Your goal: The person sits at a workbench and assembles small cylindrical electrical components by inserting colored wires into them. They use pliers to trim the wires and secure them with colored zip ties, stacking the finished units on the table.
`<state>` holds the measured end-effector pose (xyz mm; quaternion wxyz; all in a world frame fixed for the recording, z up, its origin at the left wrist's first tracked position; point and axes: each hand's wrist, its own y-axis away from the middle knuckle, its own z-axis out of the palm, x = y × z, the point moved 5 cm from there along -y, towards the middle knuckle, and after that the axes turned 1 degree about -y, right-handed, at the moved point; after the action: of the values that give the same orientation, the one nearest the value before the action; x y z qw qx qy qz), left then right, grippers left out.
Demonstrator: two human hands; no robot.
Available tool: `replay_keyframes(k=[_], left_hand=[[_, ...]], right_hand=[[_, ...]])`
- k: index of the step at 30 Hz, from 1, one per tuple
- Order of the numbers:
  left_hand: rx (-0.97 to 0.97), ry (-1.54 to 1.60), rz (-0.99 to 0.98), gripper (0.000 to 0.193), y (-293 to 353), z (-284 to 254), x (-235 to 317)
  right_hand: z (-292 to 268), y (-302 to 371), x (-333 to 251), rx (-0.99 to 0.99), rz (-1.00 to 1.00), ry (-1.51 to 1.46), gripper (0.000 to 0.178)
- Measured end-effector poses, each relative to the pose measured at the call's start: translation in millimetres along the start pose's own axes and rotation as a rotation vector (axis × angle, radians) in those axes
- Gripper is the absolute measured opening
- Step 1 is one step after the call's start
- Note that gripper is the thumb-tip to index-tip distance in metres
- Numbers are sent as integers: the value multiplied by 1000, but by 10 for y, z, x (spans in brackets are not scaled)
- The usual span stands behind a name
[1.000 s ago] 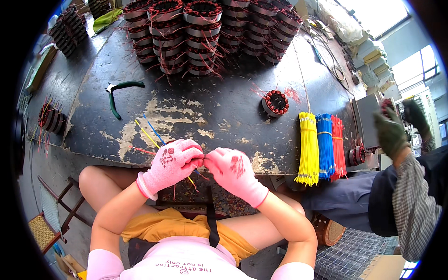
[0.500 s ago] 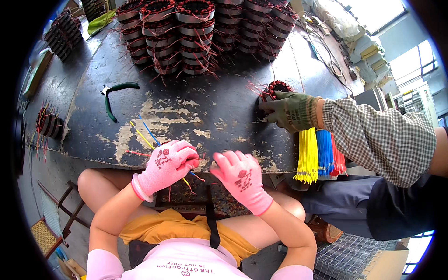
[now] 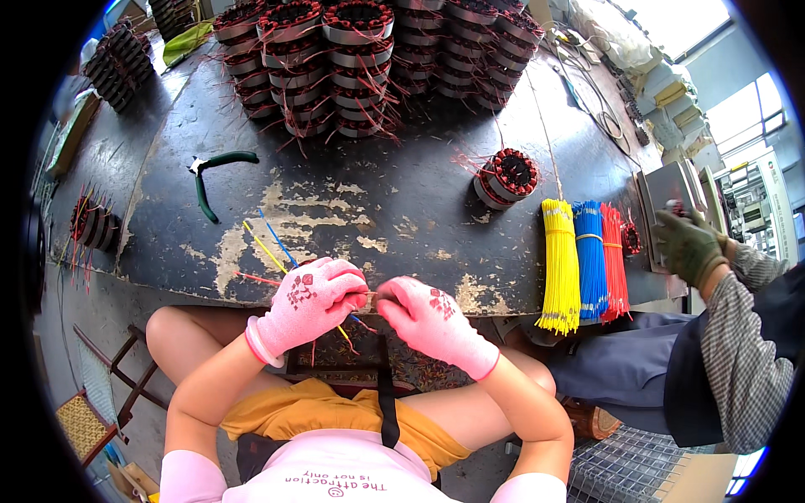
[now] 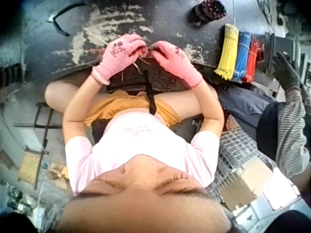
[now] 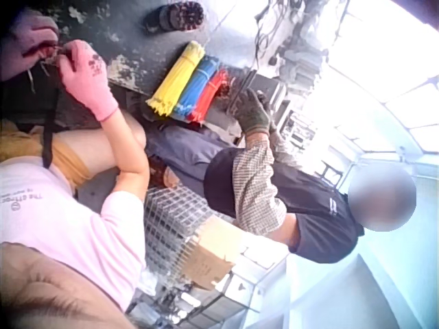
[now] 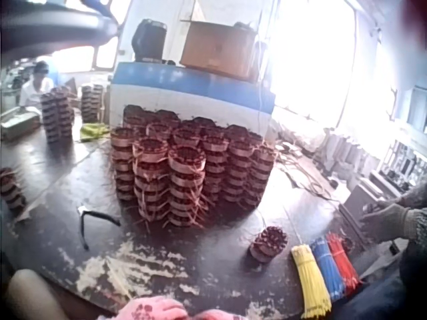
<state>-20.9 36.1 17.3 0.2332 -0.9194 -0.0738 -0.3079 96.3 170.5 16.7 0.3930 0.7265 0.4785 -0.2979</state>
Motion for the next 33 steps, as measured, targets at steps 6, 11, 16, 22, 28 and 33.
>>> replay_keyframes(k=[6, 11, 16, 22, 28, 33], left_hand=[[-6, 6, 0, 11, -8, 2, 8], [9, 17, 20, 11, 2, 1, -2], [-9, 39, -5, 10, 16, 4, -14], [3, 3, -37, 8, -5, 5, 21], [10, -11, -52, 8, 4, 35, 47], [27, -46, -59, 10, 3, 36, 53]], right_hand=[[36, -32, -236, 174, -622, 899, 25], [254, -83, 199, -208, 345, -746, 38], [4, -9, -5, 83, 47, -44, 24], [75, 58, -221, 437, -647, 859, 24], [90, 144, -141, 485, -563, 867, 19], [-169, 128, 74, 522, -367, 462, 19]])
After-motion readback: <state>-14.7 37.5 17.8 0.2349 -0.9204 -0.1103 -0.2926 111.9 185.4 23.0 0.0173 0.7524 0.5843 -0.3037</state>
